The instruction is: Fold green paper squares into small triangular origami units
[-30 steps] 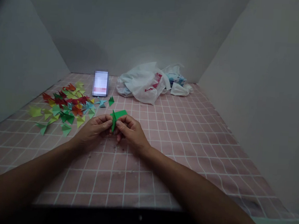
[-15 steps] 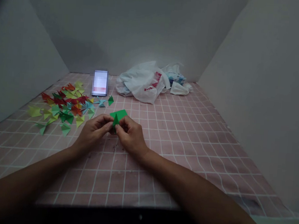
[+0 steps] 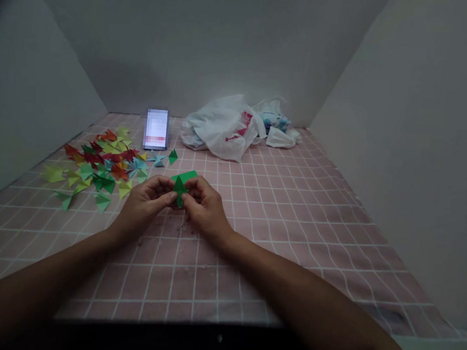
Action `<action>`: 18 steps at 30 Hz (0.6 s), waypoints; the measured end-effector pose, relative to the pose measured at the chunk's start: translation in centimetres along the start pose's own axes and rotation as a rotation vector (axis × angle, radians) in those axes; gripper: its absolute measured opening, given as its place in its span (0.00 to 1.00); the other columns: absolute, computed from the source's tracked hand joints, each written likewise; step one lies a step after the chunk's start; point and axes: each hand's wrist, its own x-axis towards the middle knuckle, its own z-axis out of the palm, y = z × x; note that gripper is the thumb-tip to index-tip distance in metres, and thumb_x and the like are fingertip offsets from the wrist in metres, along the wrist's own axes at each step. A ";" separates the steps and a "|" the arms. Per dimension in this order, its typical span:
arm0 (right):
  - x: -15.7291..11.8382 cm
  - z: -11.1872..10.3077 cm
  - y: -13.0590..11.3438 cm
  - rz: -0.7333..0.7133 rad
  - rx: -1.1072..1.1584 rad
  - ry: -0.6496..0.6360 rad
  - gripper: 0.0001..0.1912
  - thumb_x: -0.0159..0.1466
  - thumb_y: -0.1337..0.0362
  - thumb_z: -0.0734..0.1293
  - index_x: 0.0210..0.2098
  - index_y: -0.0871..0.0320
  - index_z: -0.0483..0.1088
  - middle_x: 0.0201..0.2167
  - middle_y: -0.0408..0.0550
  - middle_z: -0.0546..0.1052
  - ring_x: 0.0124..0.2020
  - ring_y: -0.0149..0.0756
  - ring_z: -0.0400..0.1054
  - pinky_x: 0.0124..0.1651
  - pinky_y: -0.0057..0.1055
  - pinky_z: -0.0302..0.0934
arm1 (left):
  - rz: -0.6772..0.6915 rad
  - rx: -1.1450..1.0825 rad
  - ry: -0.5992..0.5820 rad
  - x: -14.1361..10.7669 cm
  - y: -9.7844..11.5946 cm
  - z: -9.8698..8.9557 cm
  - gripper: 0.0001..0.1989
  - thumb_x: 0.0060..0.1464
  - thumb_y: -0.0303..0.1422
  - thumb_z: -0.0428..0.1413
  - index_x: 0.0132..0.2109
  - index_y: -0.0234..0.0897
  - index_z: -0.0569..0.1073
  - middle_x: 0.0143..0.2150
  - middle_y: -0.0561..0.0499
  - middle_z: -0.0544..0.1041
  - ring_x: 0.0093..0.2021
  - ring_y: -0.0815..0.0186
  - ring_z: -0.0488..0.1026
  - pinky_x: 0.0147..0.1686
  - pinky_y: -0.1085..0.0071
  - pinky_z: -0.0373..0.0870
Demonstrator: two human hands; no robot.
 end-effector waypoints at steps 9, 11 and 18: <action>0.2 0.0 0.2 -0.020 0.080 -0.003 0.06 0.59 0.65 0.68 0.34 0.54 0.65 0.21 0.33 0.68 0.16 0.24 0.62 0.19 0.24 0.58 | 0.011 -0.021 0.000 0.0 -0.2 0.0 0.08 0.46 0.29 0.65 0.35 0.36 0.76 0.30 0.54 0.76 0.29 0.69 0.75 0.31 0.73 0.76; 0.2 -0.1 0.1 -0.046 0.078 -0.001 0.04 0.59 0.67 0.67 0.34 0.54 0.66 0.20 0.33 0.68 0.16 0.24 0.63 0.19 0.24 0.58 | 0.023 -0.014 -0.009 0.0 -0.1 0.1 0.05 0.47 0.29 0.64 0.33 0.36 0.76 0.29 0.54 0.76 0.29 0.70 0.74 0.32 0.73 0.75; 0.2 -0.2 -0.1 -0.054 0.062 0.005 0.01 0.59 0.68 0.65 0.32 0.56 0.68 0.21 0.34 0.69 0.18 0.24 0.64 0.22 0.24 0.61 | 0.040 0.037 -0.055 -0.2 0.0 -0.2 0.01 0.51 0.28 0.60 0.32 0.37 0.77 0.29 0.53 0.76 0.30 0.68 0.75 0.35 0.71 0.74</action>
